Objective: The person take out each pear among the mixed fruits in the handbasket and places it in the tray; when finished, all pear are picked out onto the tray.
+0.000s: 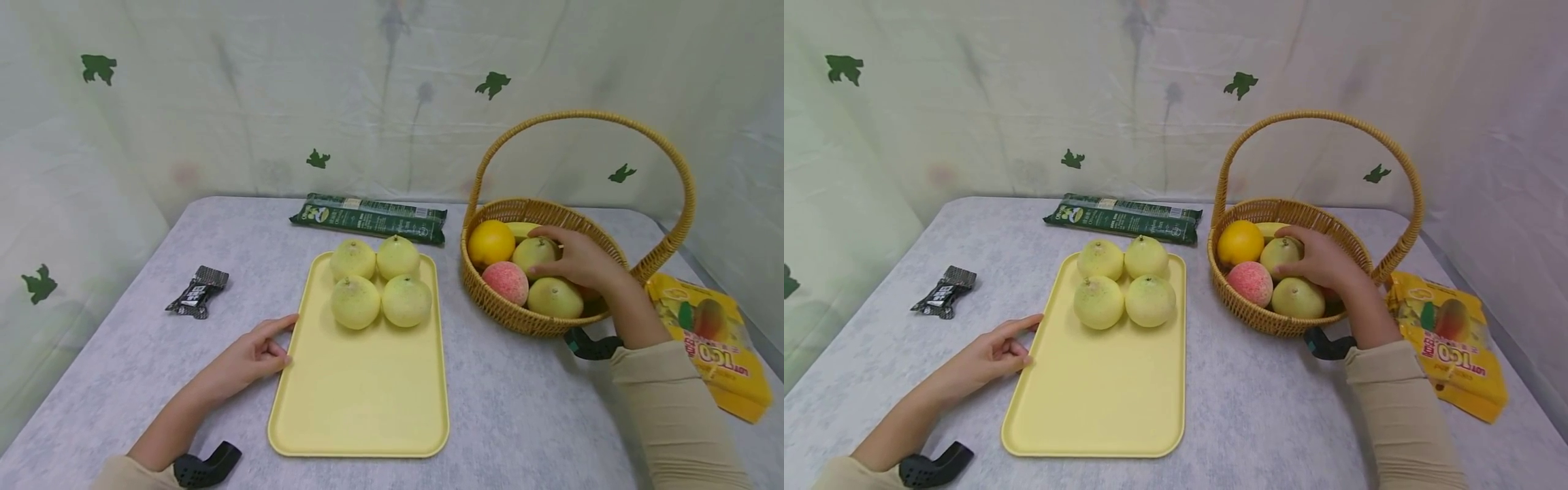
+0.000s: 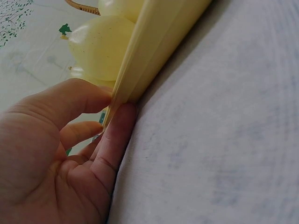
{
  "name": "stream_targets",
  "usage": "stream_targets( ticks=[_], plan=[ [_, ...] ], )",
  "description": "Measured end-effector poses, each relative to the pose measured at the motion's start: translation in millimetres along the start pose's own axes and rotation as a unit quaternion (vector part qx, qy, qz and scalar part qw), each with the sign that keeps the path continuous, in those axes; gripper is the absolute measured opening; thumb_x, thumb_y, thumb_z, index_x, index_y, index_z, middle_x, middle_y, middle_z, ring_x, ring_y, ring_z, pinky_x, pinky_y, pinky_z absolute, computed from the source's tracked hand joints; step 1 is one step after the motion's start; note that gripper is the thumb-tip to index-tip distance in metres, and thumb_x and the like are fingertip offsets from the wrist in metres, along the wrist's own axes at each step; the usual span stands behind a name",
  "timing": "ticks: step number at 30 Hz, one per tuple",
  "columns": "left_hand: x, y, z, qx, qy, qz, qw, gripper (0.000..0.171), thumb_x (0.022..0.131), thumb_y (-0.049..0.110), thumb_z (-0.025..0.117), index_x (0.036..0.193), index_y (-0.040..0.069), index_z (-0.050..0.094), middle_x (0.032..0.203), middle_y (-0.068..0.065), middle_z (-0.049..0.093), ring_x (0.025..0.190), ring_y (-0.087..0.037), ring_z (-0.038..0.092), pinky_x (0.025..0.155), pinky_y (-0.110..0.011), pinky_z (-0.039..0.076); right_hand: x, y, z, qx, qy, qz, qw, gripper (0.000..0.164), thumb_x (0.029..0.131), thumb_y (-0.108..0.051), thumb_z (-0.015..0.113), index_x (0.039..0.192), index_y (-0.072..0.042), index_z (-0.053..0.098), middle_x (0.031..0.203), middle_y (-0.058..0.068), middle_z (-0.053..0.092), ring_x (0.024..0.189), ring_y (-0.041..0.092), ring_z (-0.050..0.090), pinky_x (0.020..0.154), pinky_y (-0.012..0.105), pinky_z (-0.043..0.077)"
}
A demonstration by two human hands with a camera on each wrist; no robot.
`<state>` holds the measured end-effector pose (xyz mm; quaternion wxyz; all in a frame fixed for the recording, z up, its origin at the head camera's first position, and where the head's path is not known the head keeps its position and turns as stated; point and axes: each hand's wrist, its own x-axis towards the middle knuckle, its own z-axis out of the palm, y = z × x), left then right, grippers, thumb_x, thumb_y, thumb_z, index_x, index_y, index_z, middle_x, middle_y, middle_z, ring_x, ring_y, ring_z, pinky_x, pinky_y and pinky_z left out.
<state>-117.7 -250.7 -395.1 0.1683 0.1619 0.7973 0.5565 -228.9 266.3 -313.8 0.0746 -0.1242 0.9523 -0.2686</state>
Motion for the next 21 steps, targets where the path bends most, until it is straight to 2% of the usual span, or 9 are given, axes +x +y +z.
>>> stream_targets(
  ticks=[9,13,15,18,21],
  plan=[
    [0.3,1.7,0.4,0.003,0.000,-0.004,1.0000,0.064,0.086,0.007,0.059,0.141,0.001,0.026,0.126,-0.020,0.031,0.079,-0.015,0.053,0.065,-0.023,0.044,-2,-7,-2,0.059,0.068,-0.025,0.996,0.071,0.070,-0.038,0.075,0.127,-0.010,0.045,0.131,0.014,0.038,0.111,0.034,0.038,0.089,0.054,0.031],
    [0.4,2.0,0.2,-0.003,-0.003,-0.008,1.0000,0.065,0.086,0.008,0.059,0.141,0.002,0.025,0.125,-0.020,0.032,0.079,-0.016,0.053,0.065,-0.023,0.044,-10,-23,-2,0.093,0.111,-0.040,0.989,0.067,0.072,-0.031,0.076,0.128,-0.012,0.045,0.132,0.012,0.035,0.109,0.032,0.039,0.084,0.049,0.038],
    [0.5,2.0,0.1,-0.001,-0.003,-0.009,1.0000,0.065,0.086,0.008,0.059,0.141,0.002,0.025,0.126,-0.020,0.031,0.079,-0.016,0.053,0.065,-0.023,0.044,-15,-35,0,0.117,0.135,-0.058,0.982,0.064,0.073,-0.025,0.076,0.127,-0.012,0.045,0.130,0.010,0.035,0.104,0.028,0.040,0.080,0.039,0.043],
    [0.6,2.3,0.2,0.001,-0.002,-0.012,0.9999,0.065,0.086,0.009,0.060,0.141,0.002,0.025,0.126,-0.019,0.031,0.079,-0.016,0.054,0.065,-0.023,0.044,-23,-55,7,0.158,0.161,-0.118,0.967,0.060,0.073,-0.011,0.075,0.126,-0.010,0.048,0.123,0.007,0.038,0.095,0.022,0.043,0.072,0.024,0.045],
    [0.7,2.5,0.4,-0.001,-0.002,-0.010,1.0000,0.065,0.086,0.008,0.059,0.141,0.001,0.025,0.126,-0.020,0.031,0.079,-0.016,0.054,0.066,-0.023,0.045,-30,-76,19,0.204,0.160,-0.186,0.948,0.060,0.070,0.000,0.074,0.124,-0.006,0.049,0.116,0.006,0.040,0.092,0.020,0.043,0.069,0.019,0.044]
  ],
)
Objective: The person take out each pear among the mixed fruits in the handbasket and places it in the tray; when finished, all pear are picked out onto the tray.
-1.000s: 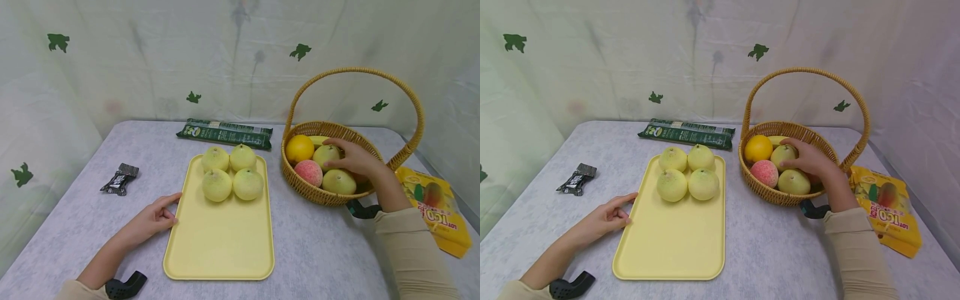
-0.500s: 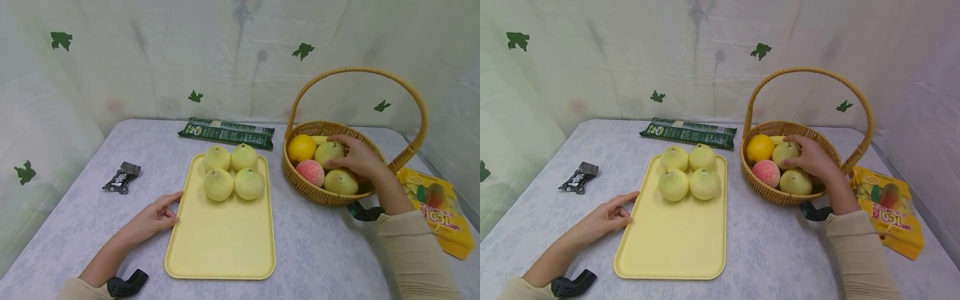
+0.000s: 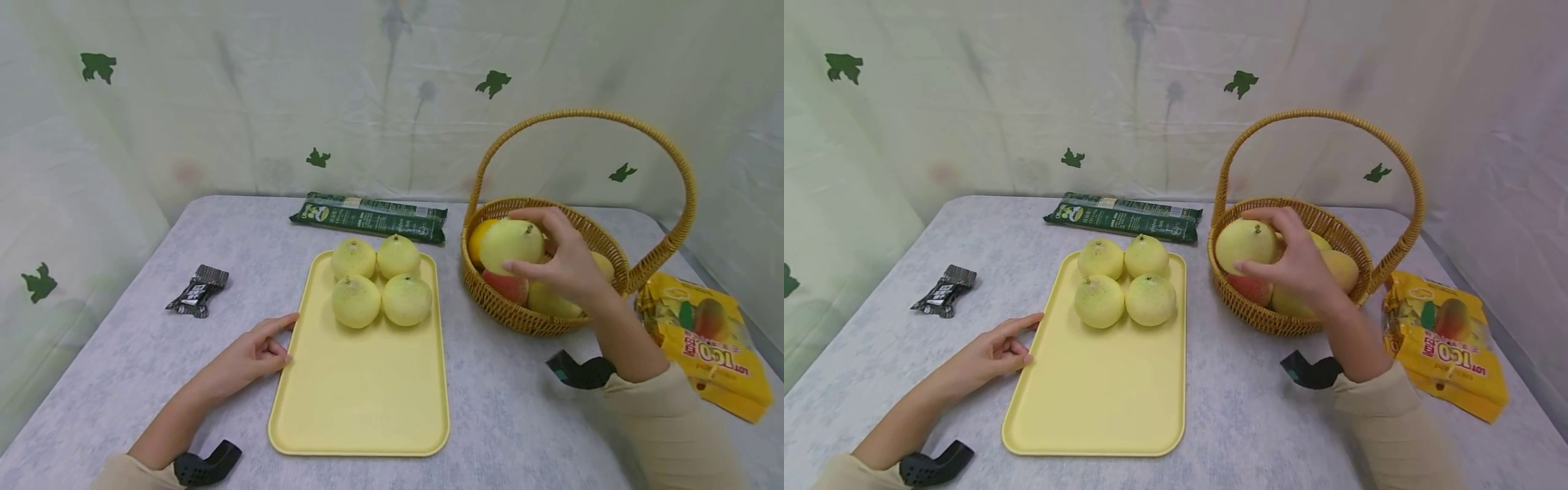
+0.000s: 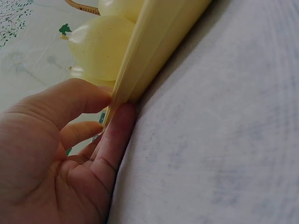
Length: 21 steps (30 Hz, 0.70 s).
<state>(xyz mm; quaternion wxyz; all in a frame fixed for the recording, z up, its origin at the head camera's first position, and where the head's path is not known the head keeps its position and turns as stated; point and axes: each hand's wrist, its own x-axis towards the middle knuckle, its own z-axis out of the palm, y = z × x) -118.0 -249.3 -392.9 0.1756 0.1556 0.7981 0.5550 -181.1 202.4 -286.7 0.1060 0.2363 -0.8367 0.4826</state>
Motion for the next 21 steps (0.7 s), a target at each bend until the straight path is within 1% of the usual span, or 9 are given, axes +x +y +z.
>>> stream_targets(
  ticks=[2,3,5,7,10,12,16,18,21],
  plan=[
    [-0.2,0.2,0.3,-0.005,0.001,0.005,1.0000,0.065,0.086,0.007,0.059,0.140,0.000,0.025,0.127,-0.020,0.030,0.079,-0.015,0.054,0.066,-0.023,0.045,-4,-11,15,0.037,-0.017,-0.026,0.999,0.061,0.068,0.004,0.074,0.124,-0.005,0.050,0.113,0.006,0.043,0.091,0.020,0.044,0.071,0.021,0.044],
    [-0.2,0.2,0.5,-0.005,0.000,0.008,1.0000,0.064,0.086,0.006,0.059,0.140,0.000,0.025,0.127,-0.021,0.030,0.079,-0.015,0.054,0.066,-0.022,0.044,-6,-15,23,0.052,-0.030,-0.032,0.998,0.061,0.068,0.004,0.074,0.123,-0.005,0.050,0.112,0.006,0.043,0.092,0.020,0.044,0.071,0.022,0.043],
    [-0.5,0.4,0.8,-0.008,0.001,0.013,0.9999,0.064,0.086,0.005,0.058,0.140,-0.001,0.025,0.128,-0.021,0.029,0.080,-0.015,0.054,0.066,-0.022,0.044,-11,-23,40,0.077,-0.061,-0.035,0.995,0.061,0.068,0.002,0.075,0.123,-0.006,0.051,0.112,0.005,0.045,0.092,0.020,0.045,0.074,0.025,0.044],
    [-0.6,0.7,1.1,-0.009,0.001,0.016,0.9998,0.063,0.086,0.004,0.058,0.140,-0.001,0.026,0.128,-0.021,0.029,0.080,-0.015,0.054,0.067,-0.022,0.044,-17,-29,57,0.089,-0.093,-0.031,0.991,0.059,0.069,-0.003,0.076,0.123,-0.009,0.051,0.112,0.003,0.046,0.095,0.019,0.046,0.078,0.028,0.044],
    [-0.5,1.1,1.4,-0.008,0.001,0.017,0.9998,0.063,0.086,0.004,0.058,0.140,0.000,0.026,0.129,-0.020,0.029,0.080,-0.015,0.054,0.067,-0.022,0.044,-25,-35,83,0.092,-0.135,-0.023,0.986,0.059,0.070,-0.013,0.077,0.123,-0.014,0.052,0.115,0.000,0.046,0.100,0.017,0.045,0.083,0.032,0.043],
    [-0.4,1.4,1.4,-0.009,0.001,0.016,0.9998,0.063,0.086,0.004,0.058,0.140,0.000,0.026,0.129,-0.020,0.029,0.080,-0.015,0.054,0.067,-0.022,0.044,-30,-37,99,0.091,-0.155,-0.019,0.984,0.059,0.069,-0.018,0.078,0.123,-0.018,0.052,0.116,-0.004,0.047,0.103,0.015,0.044,0.085,0.034,0.041],
    [-0.5,1.4,1.5,-0.008,0.002,0.013,0.9999,0.063,0.086,0.005,0.058,0.140,0.000,0.026,0.129,-0.020,0.029,0.081,-0.015,0.054,0.067,-0.022,0.044,-36,-37,129,0.096,-0.181,-0.005,0.979,0.060,0.067,-0.022,0.079,0.121,-0.019,0.053,0.115,-0.007,0.047,0.102,0.012,0.044,0.083,0.034,0.040],
    [-0.4,1.0,1.2,-0.007,0.002,0.012,0.9999,0.063,0.086,0.005,0.059,0.140,0.001,0.026,0.130,-0.020,0.028,0.081,-0.015,0.054,0.067,-0.022,0.044,-38,-35,141,0.102,-0.192,0.007,0.976,0.060,0.067,-0.023,0.079,0.121,-0.019,0.054,0.114,-0.006,0.047,0.101,0.012,0.044,0.083,0.033,0.040],
    [-0.4,0.4,0.9,-0.007,0.001,0.010,0.9999,0.064,0.086,0.006,0.059,0.140,0.001,0.026,0.131,-0.020,0.027,0.081,-0.015,0.054,0.067,-0.022,0.044,-42,-33,156,0.093,-0.204,0.027,0.974,0.060,0.067,-0.026,0.079,0.121,-0.020,0.054,0.114,-0.006,0.046,0.101,0.011,0.043,0.084,0.033,0.039]
  ],
)
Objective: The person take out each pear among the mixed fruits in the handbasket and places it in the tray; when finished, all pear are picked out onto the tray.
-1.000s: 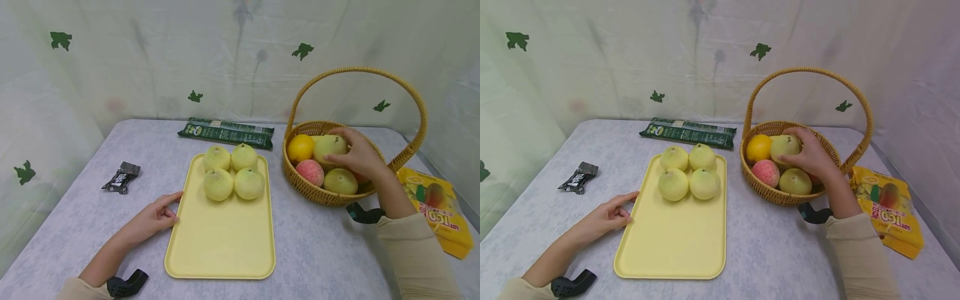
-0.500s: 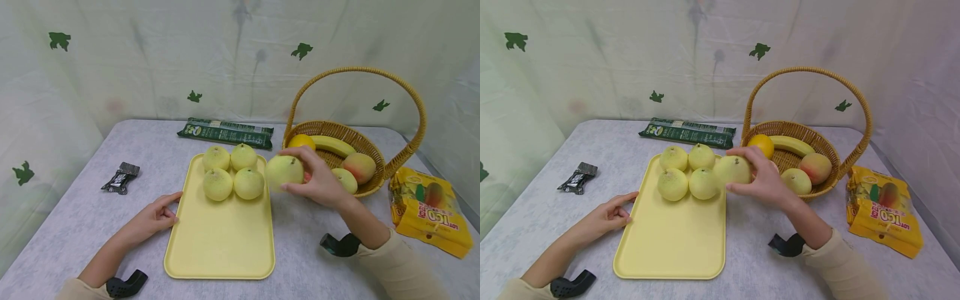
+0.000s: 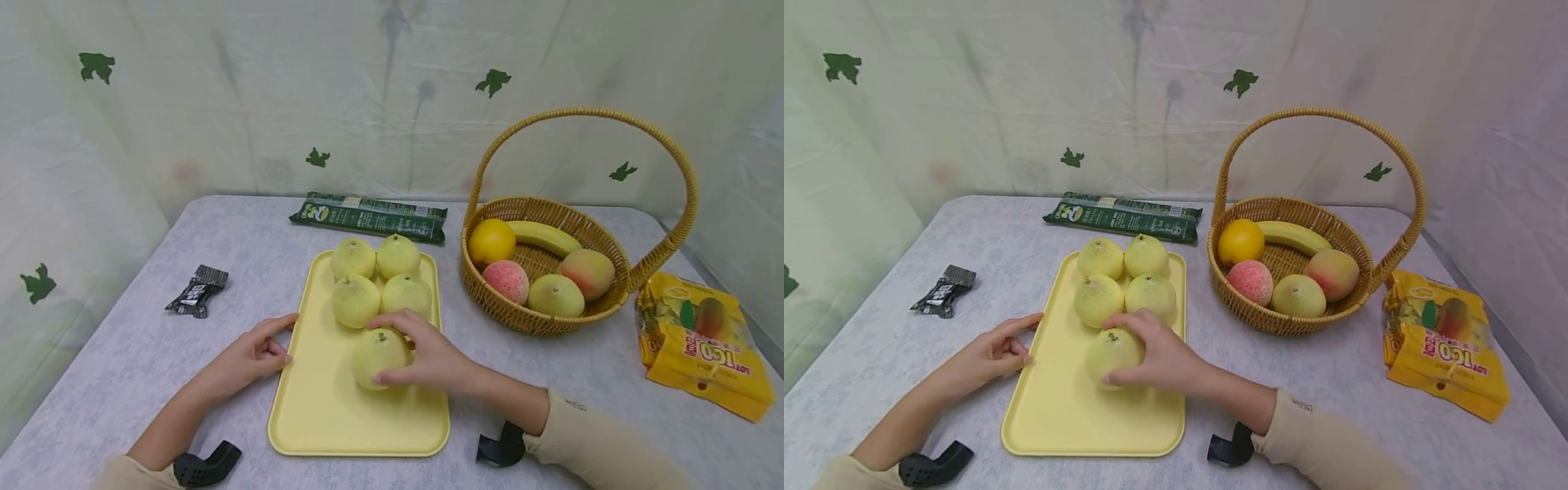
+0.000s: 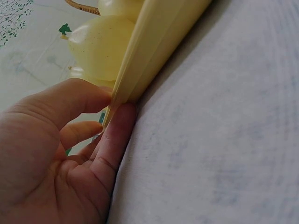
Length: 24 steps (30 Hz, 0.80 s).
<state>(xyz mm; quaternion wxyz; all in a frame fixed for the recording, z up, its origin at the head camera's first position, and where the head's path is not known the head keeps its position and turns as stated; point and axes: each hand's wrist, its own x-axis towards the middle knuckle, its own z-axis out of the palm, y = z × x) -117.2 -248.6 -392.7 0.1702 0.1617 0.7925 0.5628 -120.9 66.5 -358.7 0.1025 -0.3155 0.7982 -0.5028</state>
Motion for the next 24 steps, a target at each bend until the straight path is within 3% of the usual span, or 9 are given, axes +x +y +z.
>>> stream_targets(
  ticks=[4,8,12,15,24],
  plan=[
    [0.5,0.0,-0.1,-0.002,-0.001,-0.003,1.0000,0.064,0.086,0.007,0.059,0.141,0.001,0.026,0.131,-0.020,0.026,0.081,-0.015,0.054,0.067,-0.023,0.045,2,1,10,-0.023,-0.011,0.022,0.999,0.060,0.069,-0.033,0.077,0.123,-0.024,0.052,0.115,-0.006,0.045,0.102,0.010,0.043,0.087,0.034,0.036],
    [0.8,0.5,-0.2,-0.001,0.000,-0.006,1.0000,0.064,0.086,0.007,0.059,0.141,0.002,0.026,0.131,-0.020,0.026,0.081,-0.016,0.054,0.067,-0.023,0.045,3,-3,7,-0.045,-0.053,0.032,0.997,0.061,0.071,-0.037,0.075,0.126,-0.026,0.050,0.119,-0.006,0.044,0.106,0.010,0.041,0.091,0.034,0.033],
    [0.6,0.5,0.1,0.002,0.001,-0.003,1.0000,0.064,0.086,0.007,0.059,0.140,0.001,0.026,0.131,-0.019,0.027,0.081,-0.016,0.054,0.066,-0.023,0.045,3,-7,-2,-0.049,-0.112,0.029,0.992,0.066,0.073,-0.023,0.074,0.131,-0.025,0.044,0.127,-0.007,0.040,0.112,0.008,0.038,0.092,0.031,0.033],
    [0.4,0.0,0.2,0.001,0.000,-0.002,1.0000,0.064,0.086,0.007,0.059,0.140,0.001,0.025,0.131,-0.019,0.027,0.081,-0.015,0.054,0.067,-0.023,0.045,3,-7,-5,-0.042,-0.135,0.024,0.990,0.072,0.071,-0.013,0.072,0.135,-0.024,0.040,0.129,-0.008,0.040,0.111,0.007,0.038,0.087,0.028,0.037],
    [0.3,-1.4,-1.2,0.003,0.000,-0.021,0.9998,0.064,0.086,0.008,0.059,0.141,0.004,0.025,0.133,-0.017,0.026,0.082,-0.016,0.054,0.068,-0.023,0.045,7,0,15,-0.052,-0.059,0.001,0.997,0.071,0.074,-0.032,0.074,0.135,-0.020,0.041,0.124,-0.001,0.041,0.109,0.010,0.038,0.085,0.028,0.037]
  ],
)
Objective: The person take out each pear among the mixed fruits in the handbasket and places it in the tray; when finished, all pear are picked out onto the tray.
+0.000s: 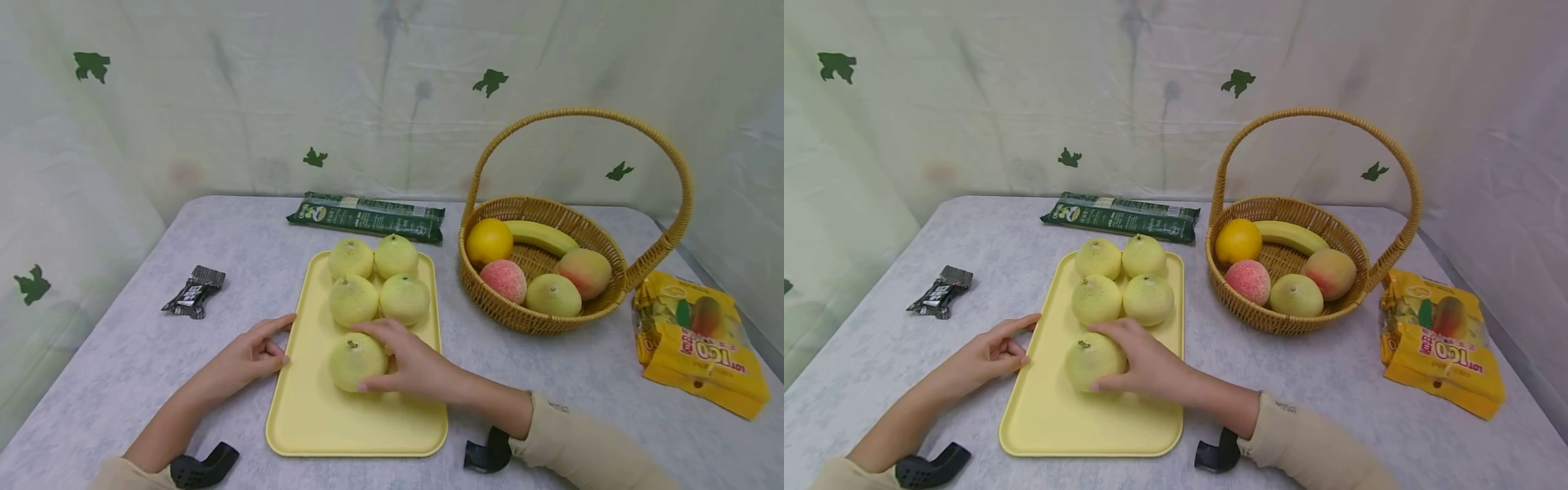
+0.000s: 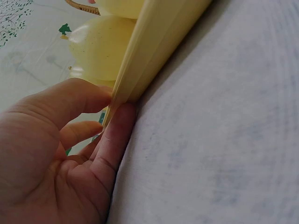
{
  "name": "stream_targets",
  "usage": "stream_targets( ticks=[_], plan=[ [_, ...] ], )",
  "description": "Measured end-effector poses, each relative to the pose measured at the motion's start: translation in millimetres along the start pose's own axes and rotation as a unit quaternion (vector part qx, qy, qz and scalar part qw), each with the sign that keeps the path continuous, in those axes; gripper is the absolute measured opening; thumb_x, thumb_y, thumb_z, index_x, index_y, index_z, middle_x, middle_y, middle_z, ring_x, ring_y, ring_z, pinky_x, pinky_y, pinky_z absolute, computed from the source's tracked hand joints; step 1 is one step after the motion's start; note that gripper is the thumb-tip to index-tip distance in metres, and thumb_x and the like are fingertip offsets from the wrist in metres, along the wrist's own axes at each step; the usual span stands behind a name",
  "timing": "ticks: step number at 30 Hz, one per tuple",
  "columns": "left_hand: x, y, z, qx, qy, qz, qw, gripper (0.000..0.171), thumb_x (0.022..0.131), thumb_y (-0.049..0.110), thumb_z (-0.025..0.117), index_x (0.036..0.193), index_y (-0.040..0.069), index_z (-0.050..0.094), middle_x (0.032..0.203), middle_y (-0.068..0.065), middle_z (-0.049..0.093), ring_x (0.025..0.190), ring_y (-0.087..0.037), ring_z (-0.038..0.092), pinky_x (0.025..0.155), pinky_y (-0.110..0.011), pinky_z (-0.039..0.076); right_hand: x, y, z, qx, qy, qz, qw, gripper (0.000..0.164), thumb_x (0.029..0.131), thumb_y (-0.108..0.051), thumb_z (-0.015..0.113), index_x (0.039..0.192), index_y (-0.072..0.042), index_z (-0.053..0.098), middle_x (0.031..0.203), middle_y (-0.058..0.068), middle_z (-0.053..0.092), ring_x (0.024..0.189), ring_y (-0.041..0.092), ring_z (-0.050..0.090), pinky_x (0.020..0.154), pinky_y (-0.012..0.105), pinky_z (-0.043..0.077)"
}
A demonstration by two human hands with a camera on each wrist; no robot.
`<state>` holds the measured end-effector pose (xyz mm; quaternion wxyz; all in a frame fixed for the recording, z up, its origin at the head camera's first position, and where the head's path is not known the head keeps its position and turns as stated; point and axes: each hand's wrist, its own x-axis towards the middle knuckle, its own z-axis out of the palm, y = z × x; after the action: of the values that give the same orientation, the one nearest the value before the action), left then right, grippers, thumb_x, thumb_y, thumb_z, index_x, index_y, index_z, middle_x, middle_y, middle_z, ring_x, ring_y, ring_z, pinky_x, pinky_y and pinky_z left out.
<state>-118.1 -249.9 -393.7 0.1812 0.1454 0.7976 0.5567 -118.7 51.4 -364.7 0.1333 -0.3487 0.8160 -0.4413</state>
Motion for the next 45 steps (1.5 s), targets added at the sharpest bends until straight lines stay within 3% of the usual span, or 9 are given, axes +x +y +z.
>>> stream_targets(
  ticks=[5,10,15,20,29,35,39,43,45],
  plan=[
    [-0.5,1.5,0.5,-0.003,0.000,0.007,1.0000,0.064,0.086,0.006,0.059,0.141,0.002,0.025,0.132,-0.019,0.026,0.082,-0.016,0.053,0.068,-0.023,0.045,3,0,9,-0.004,0.030,-0.015,0.999,0.072,0.073,-0.035,0.073,0.136,-0.019,0.040,0.121,0.000,0.040,0.105,0.010,0.040,0.084,0.027,0.037],
    [-0.5,2.4,1.0,-0.008,-0.002,0.012,0.9999,0.065,0.086,0.006,0.058,0.141,0.001,0.024,0.132,-0.020,0.026,0.082,-0.015,0.053,0.068,-0.023,0.044,3,-5,8,-0.013,0.023,0.001,1.000,0.074,0.074,-0.040,0.070,0.137,-0.021,0.037,0.123,0.000,0.040,0.104,0.009,0.041,0.084,0.026,0.038],
    [-0.3,2.7,1.4,-0.006,-0.002,0.014,0.9999,0.064,0.086,0.006,0.058,0.141,0.002,0.025,0.129,-0.019,0.028,0.081,-0.015,0.053,0.067,-0.023,0.044,-6,-9,-8,-0.005,0.009,0.006,1.000,0.072,0.079,-0.043,0.064,0.139,-0.020,0.033,0.132,-0.004,0.038,0.112,0.011,0.041,0.089,0.030,0.038],
    [-0.4,2.7,1.9,-0.009,-0.003,0.016,0.9998,0.065,0.086,0.006,0.059,0.141,0.001,0.024,0.128,-0.020,0.029,0.082,-0.016,0.053,0.068,-0.023,0.045,-25,-13,-37,-0.019,0.045,-0.043,0.998,0.061,0.084,-0.035,0.062,0.135,-0.016,0.036,0.133,-0.007,0.038,0.116,0.015,0.042,0.091,0.034,0.037],
    [1.2,-1.3,0.0,0.006,0.003,0.014,0.9999,0.064,0.086,0.005,0.058,0.141,0.001,0.025,0.130,-0.018,0.028,0.080,-0.015,0.054,0.066,-0.023,0.045,-71,-7,-94,-0.135,0.171,-0.109,0.970,0.063,0.077,-0.009,0.071,0.132,-0.009,0.040,0.129,0.006,0.044,0.112,0.018,0.044,0.092,0.028,0.036],
    [0.9,-1.6,-0.3,0.001,-0.001,0.014,0.9999,0.064,0.086,0.007,0.059,0.141,0.001,0.025,0.130,-0.018,0.028,0.081,-0.015,0.054,0.067,-0.023,0.045,-91,6,-130,-0.206,0.237,-0.125,0.941,0.068,0.065,-0.003,0.079,0.125,-0.004,0.047,0.122,0.008,0.050,0.107,0.020,0.047,0.092,0.021,0.034],
    [0.2,0.3,-0.1,0.000,-0.002,0.013,0.9999,0.064,0.086,0.006,0.058,0.141,0.002,0.025,0.131,-0.019,0.027,0.081,-0.016,0.054,0.067,-0.023,0.044,-102,20,-147,-0.232,0.267,-0.099,0.930,0.068,0.061,0.001,0.080,0.122,-0.005,0.051,0.118,0.007,0.053,0.104,0.015,0.048,0.089,0.016,0.033],
    [-0.1,1.1,0.4,0.002,0.000,0.013,0.9999,0.063,0.086,0.006,0.058,0.141,0.002,0.026,0.131,-0.019,0.027,0.081,-0.016,0.054,0.067,-0.023,0.044,-111,33,-157,-0.240,0.264,-0.046,0.933,0.067,0.064,-0.002,0.079,0.125,-0.008,0.050,0.119,0.006,0.052,0.100,0.015,0.048,0.083,0.015,0.036],
    [-0.1,1.0,0.8,0.001,0.001,0.017,0.9999,0.063,0.086,0.005,0.058,0.140,0.001,0.026,0.131,-0.019,0.027,0.081,-0.016,0.054,0.067,-0.023,0.044,-114,38,-161,-0.236,0.255,-0.015,0.938,0.065,0.068,-0.005,0.078,0.126,-0.009,0.049,0.119,0.006,0.051,0.100,0.018,0.048,0.082,0.022,0.040]
  ],
)
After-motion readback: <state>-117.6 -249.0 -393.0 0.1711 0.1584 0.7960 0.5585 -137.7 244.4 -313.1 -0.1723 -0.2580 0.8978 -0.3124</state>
